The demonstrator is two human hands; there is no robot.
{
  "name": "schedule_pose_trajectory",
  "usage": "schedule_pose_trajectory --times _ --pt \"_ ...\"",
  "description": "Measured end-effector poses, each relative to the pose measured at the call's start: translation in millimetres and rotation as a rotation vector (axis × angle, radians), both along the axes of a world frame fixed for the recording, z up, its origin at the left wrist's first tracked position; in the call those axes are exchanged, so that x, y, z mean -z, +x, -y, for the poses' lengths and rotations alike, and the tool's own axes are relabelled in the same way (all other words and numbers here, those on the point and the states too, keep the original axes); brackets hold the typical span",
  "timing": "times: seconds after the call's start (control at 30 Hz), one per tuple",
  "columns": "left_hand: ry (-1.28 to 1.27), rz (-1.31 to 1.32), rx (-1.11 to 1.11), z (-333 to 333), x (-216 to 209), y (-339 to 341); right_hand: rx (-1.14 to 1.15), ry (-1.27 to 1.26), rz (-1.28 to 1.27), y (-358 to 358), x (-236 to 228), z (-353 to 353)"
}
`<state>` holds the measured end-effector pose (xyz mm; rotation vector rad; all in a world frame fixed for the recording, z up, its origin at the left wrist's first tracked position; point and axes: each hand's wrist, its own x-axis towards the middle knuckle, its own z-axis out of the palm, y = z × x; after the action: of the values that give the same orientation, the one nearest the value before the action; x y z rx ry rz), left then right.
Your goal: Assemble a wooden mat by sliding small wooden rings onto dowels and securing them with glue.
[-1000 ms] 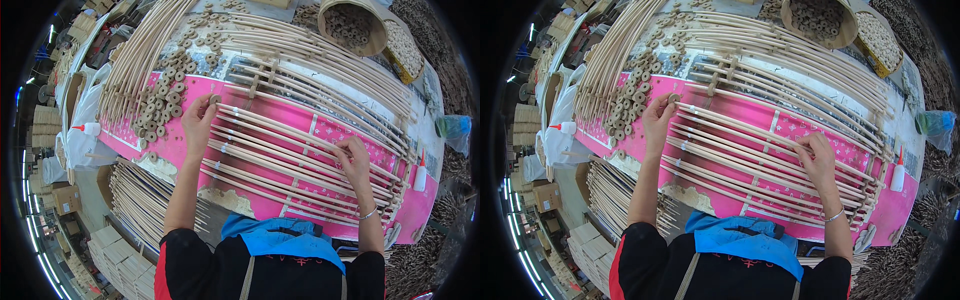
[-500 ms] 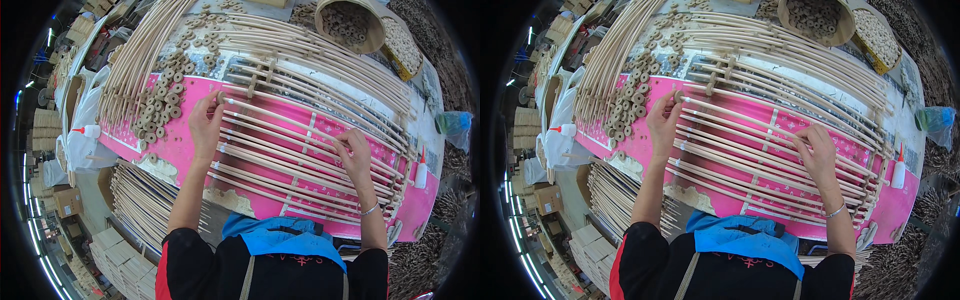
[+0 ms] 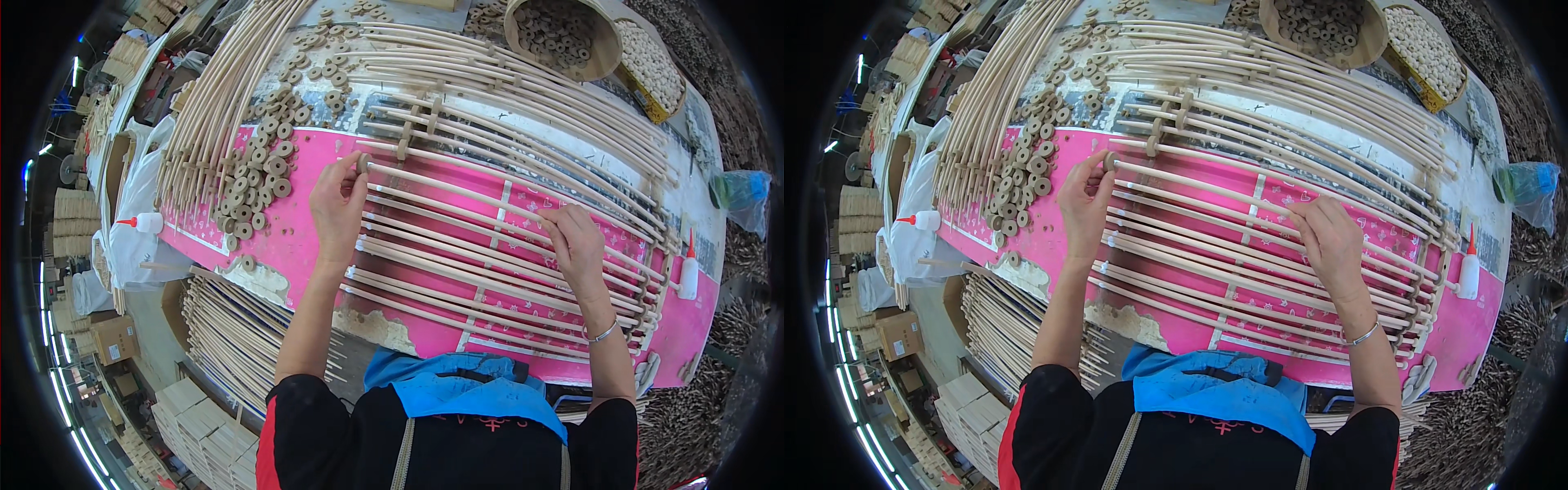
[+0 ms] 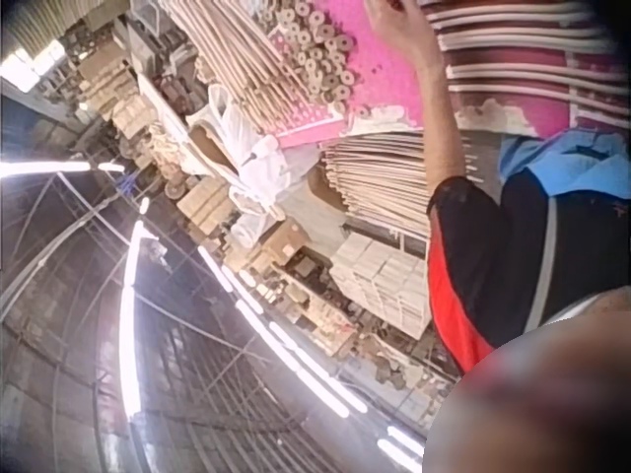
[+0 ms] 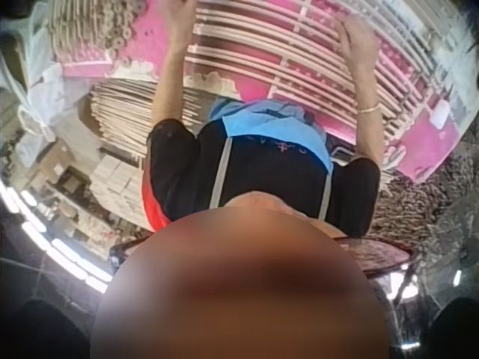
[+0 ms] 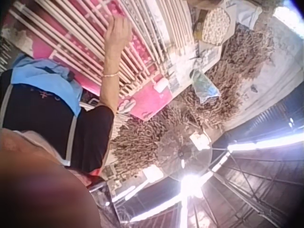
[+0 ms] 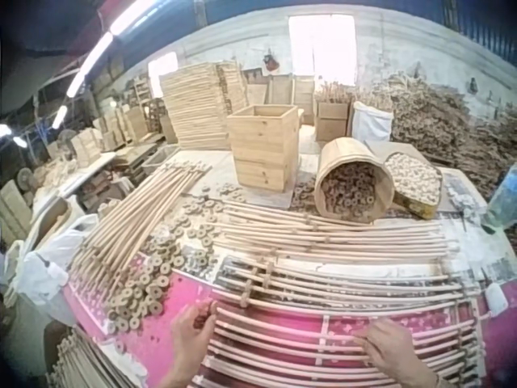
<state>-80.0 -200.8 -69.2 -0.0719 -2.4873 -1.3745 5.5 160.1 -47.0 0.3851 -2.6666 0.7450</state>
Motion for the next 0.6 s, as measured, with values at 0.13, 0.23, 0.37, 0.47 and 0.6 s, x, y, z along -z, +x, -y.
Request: schedule_pose_trajectory --times 0.13,0.23,0.37,0.47,0.6 --pt "-0.032 0.015 -0.005 -3.0 -0.8 0.2 0.008 -0.018 -0.004 -2.3 -3.6 3.5" --pt "-0.059 0.003 -0.009 -3.9 1.3 0.2 0.010 -0.011 0.023 -2.0 -3.0 3.8" --pt "-0.091 0.007 -0.004 -9.0 1.4 2.7 0.005 0.038 0.031 -2.5 -0.1 -0.2" --pt "-0.075 0.019 0.032 -19.5 5.0 -0.8 0.051 -0.047 0.044 -2.8 5.6 -4.0" --pt "-0.101 -0.130 0.150 -7.7 18.9 -6.1 0.014 -0.057 0.148 -10.6 28.5 -9.8"
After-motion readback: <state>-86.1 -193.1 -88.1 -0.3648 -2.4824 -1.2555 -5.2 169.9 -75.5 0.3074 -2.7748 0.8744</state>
